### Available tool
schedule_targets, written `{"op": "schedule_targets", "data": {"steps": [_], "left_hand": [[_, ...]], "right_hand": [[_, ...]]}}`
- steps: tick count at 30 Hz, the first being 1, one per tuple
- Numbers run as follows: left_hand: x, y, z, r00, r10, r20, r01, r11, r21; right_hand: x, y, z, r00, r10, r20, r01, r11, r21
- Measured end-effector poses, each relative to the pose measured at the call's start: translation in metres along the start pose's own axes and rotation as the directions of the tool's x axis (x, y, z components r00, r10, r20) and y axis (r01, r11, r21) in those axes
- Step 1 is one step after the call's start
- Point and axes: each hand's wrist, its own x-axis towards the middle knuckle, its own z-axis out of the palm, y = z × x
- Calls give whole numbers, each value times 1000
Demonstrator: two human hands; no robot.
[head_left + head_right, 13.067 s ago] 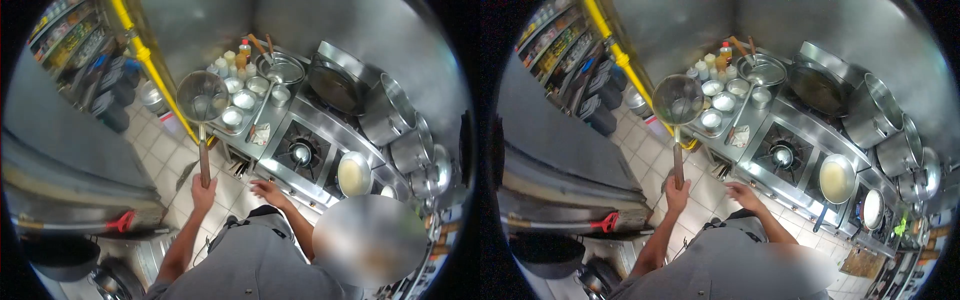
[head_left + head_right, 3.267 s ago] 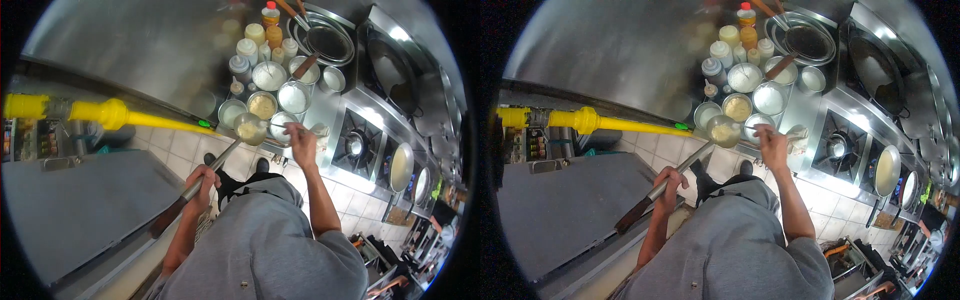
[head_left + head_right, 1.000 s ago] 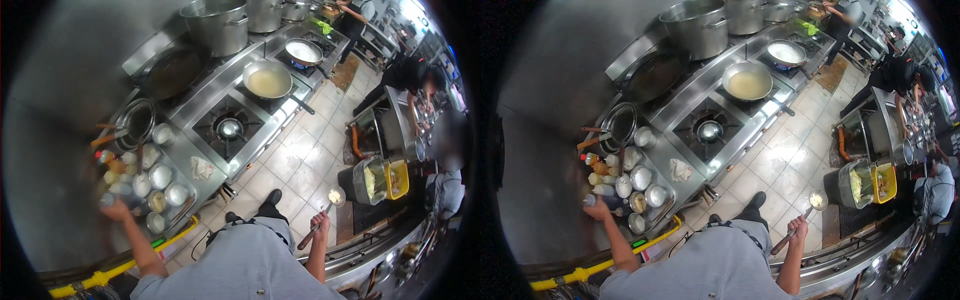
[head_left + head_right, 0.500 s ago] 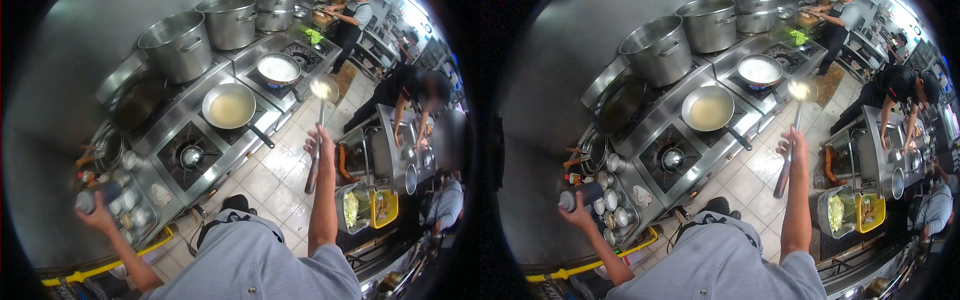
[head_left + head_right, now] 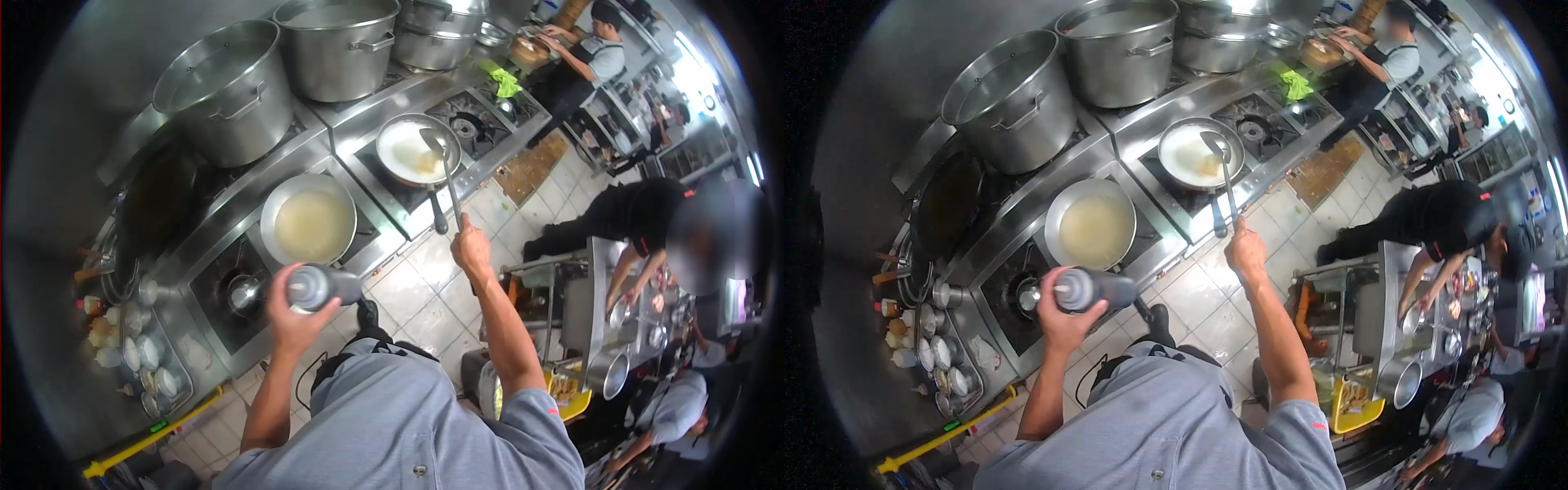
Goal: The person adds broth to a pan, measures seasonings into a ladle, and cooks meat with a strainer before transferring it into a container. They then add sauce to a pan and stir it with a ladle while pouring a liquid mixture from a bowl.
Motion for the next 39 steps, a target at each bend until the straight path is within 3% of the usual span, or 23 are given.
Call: {"op": "schedule_targets", "data": {"steps": [2, 6, 8, 10, 11, 12, 13, 14, 16, 19, 22, 23, 24, 25, 26, 27, 32, 34, 36, 39], "left_hand": [[16, 9, 46, 997, -55, 62, 59, 996, -65], [40, 15, 124, 994, -87, 67, 89, 996, -20], [44, 6, 163, 994, -109, -4, 109, 991, 72], [47, 2, 199, 985, -146, -88, 157, 980, 126], [46, 0, 215, 974, -185, -131, 205, 966, 158], [47, -4, 233, 958, -220, -184, 253, 950, 185], [45, -11, 251, 935, -281, -218, 319, 934, 163], [44, -19, 267, 923, -271, -273, 327, 927, 186], [44, -28, 292, 897, -270, -349, 358, 908, 218], [43, -42, 320, 862, -274, -427, 405, 878, 255], [44, -41, 335, 797, -362, -483, 485, 860, 156], [43, -47, 341, 775, -359, -520, 496, 856, 148], [40, -53, 349, 752, -359, -553, 505, 852, 135], [46, -33, 351, 776, -267, -572, 466, 853, 234], [46, -33, 356, 769, -266, -582, 465, 857, 222], [46, -35, 356, 771, -255, -583, 463, 854, 238], [49, -30, 360, 763, -288, -579, 467, 864, 185], [45, -34, 365, 751, -273, -601, 445, 882, 155], [48, -42, 368, 748, -243, -617, 403, 905, 132], [44, -63, 372, 718, -347, -603, 435, 901, -1]], "right_hand": [[34, 32, -2, 999, -47, 18, 47, 999, -3], [97, 78, -6, 991, -121, 57, 123, 992, -34], [121, 98, -2, 973, -144, 178, 130, 988, 87], [136, 134, 42, 930, -368, -9, 349, 873, 341], [134, 128, 36, 945, -294, 141, 186, 841, 507], [135, 127, 35, 932, -199, 303, 17, 859, 512], [133, 115, 15, 826, -144, 544, -315, 684, 659], [133, 106, -5, 712, -196, 675, -556, 429, 712], [151, 111, -31, 547, -317, 775, -792, 105, 602], [181, 130, -57, 463, -374, 804, -824, 152, 545], [209, 142, -98, 502, -363, 785, -627, 472, 619], [221, 150, -101, 539, -366, 759, -488, 598, 636], [229, 159, -107, 535, -366, 761, -480, 610, 630], [238, 161, -121, 558, -381, 738, -348, 700, 624], [248, 163, -131, 578, -403, 710, -206, 770, 604], [259, 172, -134, 600, -458, 656, -50, 797, 601], [271, 173, -170, 669, -468, 577, 142, 843, 519], [277, 178, -161, 677, -546, 493, 391, 835, 388], [276, 173, -151, 706, -518, 482, 381, 852, 358], [276, 176, -108, 744, -501, 442, 401, 864, 305]]}}
